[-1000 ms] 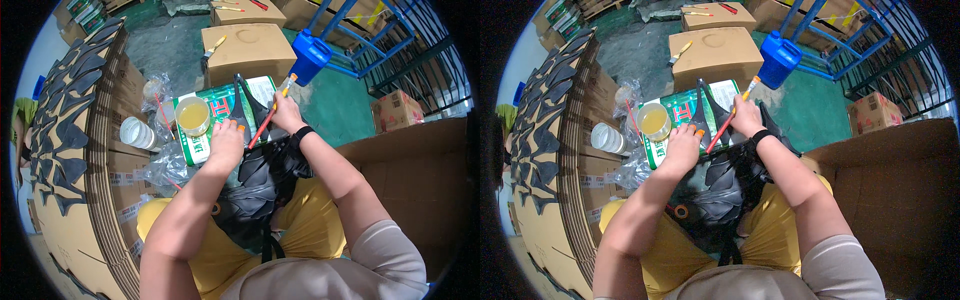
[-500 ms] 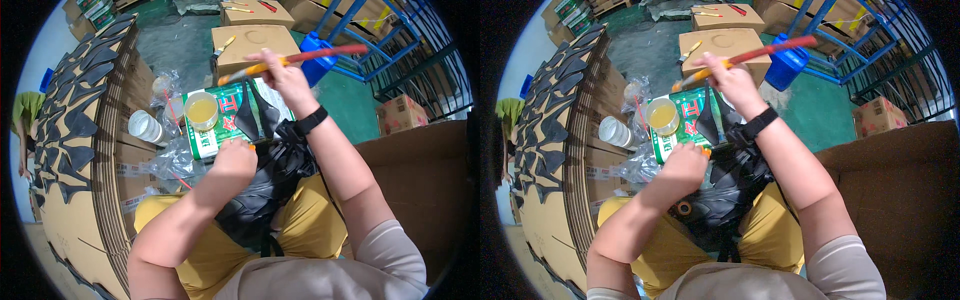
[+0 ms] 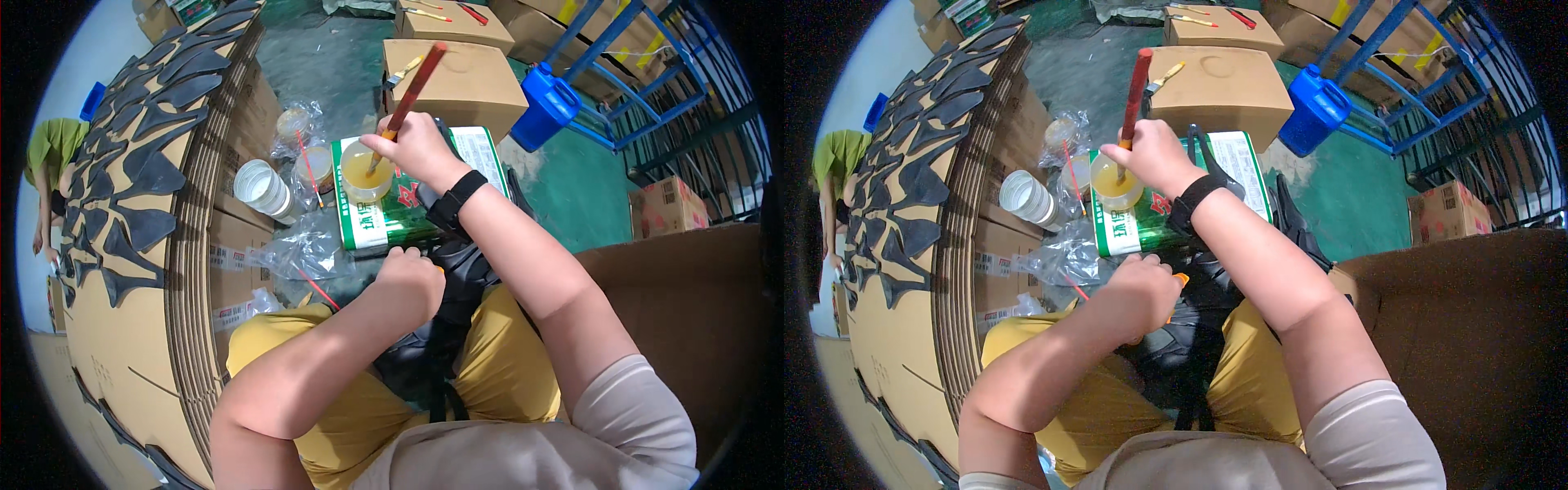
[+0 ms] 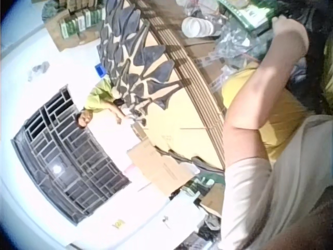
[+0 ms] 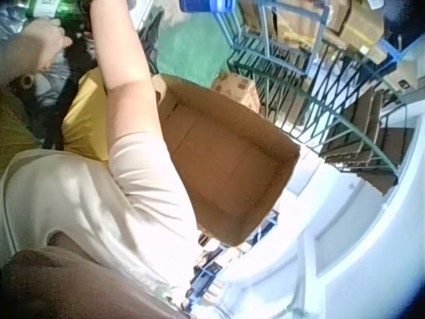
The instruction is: Applying liquid glue or coating to plastic components with a brush.
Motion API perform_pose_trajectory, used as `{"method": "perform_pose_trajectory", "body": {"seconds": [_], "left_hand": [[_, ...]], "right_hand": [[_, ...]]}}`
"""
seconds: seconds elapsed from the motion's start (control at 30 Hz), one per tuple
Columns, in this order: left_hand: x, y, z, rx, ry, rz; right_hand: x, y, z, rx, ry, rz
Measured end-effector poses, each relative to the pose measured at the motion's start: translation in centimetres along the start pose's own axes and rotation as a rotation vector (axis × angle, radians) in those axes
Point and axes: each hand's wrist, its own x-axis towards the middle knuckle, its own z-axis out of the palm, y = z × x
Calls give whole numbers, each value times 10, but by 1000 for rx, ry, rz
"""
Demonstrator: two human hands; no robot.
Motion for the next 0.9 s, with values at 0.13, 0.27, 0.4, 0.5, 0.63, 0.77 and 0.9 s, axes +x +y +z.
{"method": "perform_pose_trajectory", "body": {"seconds": [0.13,0.27,0.4,0.5,0.63,0.77,0.9], "left_hand": [[-2,-1,2,4,-17,14],[-3,2,3,24,-22,22],[-1,5,-3,23,-76,15],[-1,8,-5,20,-124,8],[-9,8,-1,15,-100,14],[-18,5,1,6,-81,28],[-19,4,0,41,-86,71]], "right_hand": [[-1,0,-2,10,-26,21],[-2,5,-4,40,-13,-73],[-6,7,-11,85,-149,-33],[-6,4,-22,110,-151,-63],[-14,-14,-40,126,-180,-107],[-24,-7,-38,209,-190,-60],[-36,13,-29,493,-126,275]]}}
